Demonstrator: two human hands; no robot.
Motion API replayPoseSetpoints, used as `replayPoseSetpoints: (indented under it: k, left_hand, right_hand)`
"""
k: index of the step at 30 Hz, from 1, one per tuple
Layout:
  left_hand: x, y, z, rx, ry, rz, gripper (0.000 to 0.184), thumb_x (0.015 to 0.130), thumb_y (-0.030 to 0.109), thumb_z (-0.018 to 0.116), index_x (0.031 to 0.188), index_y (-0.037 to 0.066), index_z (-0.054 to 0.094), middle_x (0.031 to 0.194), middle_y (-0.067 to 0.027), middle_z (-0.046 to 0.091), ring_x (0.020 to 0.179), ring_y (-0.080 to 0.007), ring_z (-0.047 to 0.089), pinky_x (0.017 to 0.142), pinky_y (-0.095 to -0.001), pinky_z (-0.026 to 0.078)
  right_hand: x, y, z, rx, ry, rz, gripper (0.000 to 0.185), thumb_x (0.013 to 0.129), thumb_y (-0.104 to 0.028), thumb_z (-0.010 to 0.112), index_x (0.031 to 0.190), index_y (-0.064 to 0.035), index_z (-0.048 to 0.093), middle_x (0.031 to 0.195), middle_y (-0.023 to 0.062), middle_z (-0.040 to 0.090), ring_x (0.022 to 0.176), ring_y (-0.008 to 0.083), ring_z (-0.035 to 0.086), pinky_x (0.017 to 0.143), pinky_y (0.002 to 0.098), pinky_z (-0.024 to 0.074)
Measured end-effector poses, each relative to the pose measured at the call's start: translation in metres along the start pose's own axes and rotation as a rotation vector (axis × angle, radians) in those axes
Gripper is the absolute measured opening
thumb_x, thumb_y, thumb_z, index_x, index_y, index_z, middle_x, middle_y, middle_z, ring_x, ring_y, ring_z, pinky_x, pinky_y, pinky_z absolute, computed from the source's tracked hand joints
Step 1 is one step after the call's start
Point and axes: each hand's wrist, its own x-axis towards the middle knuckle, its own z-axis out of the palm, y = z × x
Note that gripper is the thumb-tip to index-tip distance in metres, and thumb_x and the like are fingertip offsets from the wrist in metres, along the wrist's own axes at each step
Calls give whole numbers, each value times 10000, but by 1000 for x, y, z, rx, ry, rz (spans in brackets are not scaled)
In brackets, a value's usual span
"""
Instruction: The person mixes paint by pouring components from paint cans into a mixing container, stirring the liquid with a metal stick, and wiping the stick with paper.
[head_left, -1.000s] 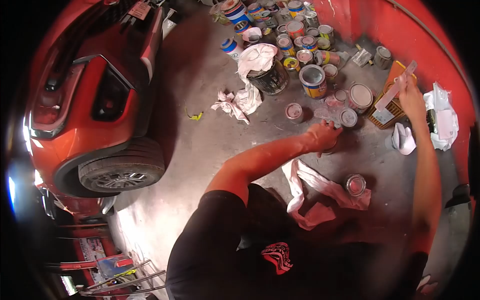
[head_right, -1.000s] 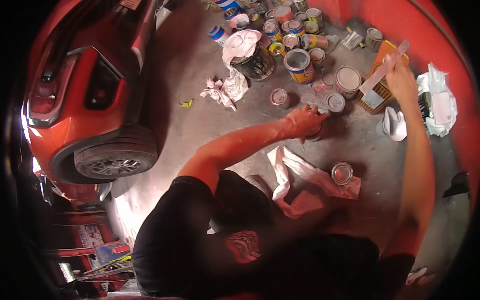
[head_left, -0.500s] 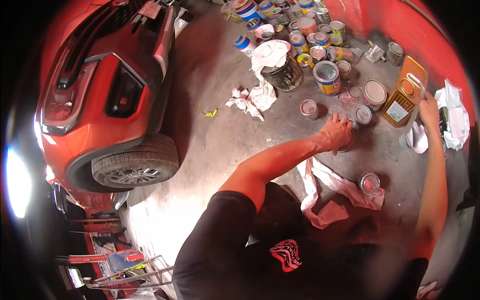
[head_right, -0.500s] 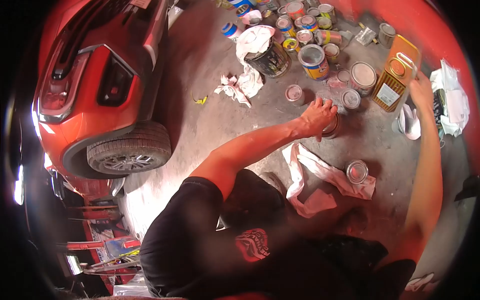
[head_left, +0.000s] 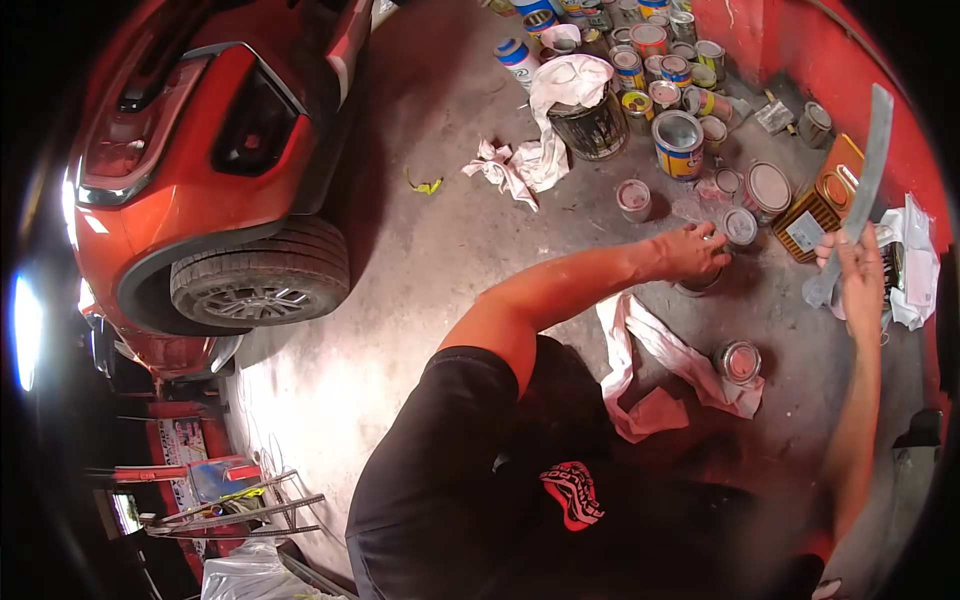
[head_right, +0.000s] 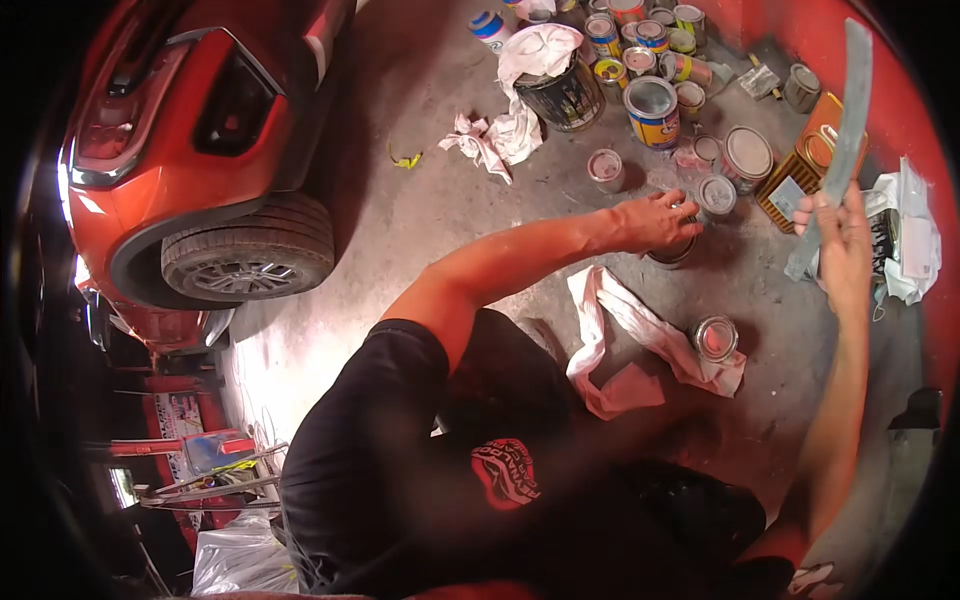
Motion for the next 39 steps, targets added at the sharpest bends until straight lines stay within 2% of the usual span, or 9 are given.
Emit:
replayPoseSetpoints:
  k: [9,11,20,24,26,27,32,35,39]
  left_hand:
    - [-60,-13,24,-214,460,-20,801,665,239,800,1347,55,421,1312,-194,427,1238,-405,422,1034,-442,415]
    - [-60,-8,9,-331,723,-529,754,778,315,763,1375,38,397,1325,-213,426,1255,-376,422,1044,-435,408]
    - [-121,-96,88,-2265,-89,-611,582,930,330,626,1380,42,395,1364,-143,483,1188,-288,540,1020,-453,445]
    - [-142,-95,118,-2058,17,-1116,423,936,367,589,1226,59,576,1199,-147,626,1099,-303,609,946,-446,486]
    - [-139,-96,96,-373,-180,-1167,380,922,403,578,1055,60,674,1116,-222,650,995,-348,654,813,-449,534]
    - [-137,-92,84,-313,43,-1238,341,918,389,559,922,73,689,951,-217,667,855,-381,664,715,-469,534]
    - [-63,-31,-25,-87,795,-386,102,816,147,676,891,83,650,808,-87,646,717,-290,642,613,-399,510]
    - [-3,42,-39,-288,558,279,286,686,110,688,966,61,663,981,-89,673,876,-277,652,744,-375,539]
    - [30,133,-18,-231,141,173,382,755,195,640,1090,12,621,1124,-142,615,995,-291,625,785,-386,551]
  right_hand:
    - [2,21,24,42,9,50,150,910,-165,635,1000,-50,600,818,4,606,754,86,569,644,233,461]
    - [-5,5,36,-112,-87,67,123,881,-178,657,926,-75,609,751,-23,566,667,68,546,543,216,426]
    - [-15,8,15,-208,-4,65,181,968,-182,552,1099,-61,585,854,18,585,612,71,540,518,232,430]
    - [-14,9,5,-209,52,76,182,962,-204,575,1071,-62,606,842,17,591,611,69,538,530,228,429]
    - [-17,5,1,-208,105,50,245,960,-282,588,1066,-63,617,786,12,593,602,67,534,531,215,416]
    - [-22,-1,-2,-213,116,75,245,960,-282,588,1066,-63,617,786,12,593,602,67,534,531,215,416]
    - [-16,-8,-12,-266,145,164,408,939,-450,575,1109,-84,629,705,12,603,586,62,537,460,226,372]
    - [-19,-17,-12,-280,156,137,395,940,-438,583,1112,-85,630,714,22,615,586,63,541,479,231,387]
    - [-34,-40,-4,-266,144,135,328,955,-387,584,1067,-82,633,701,4,597,586,62,520,556,230,423]
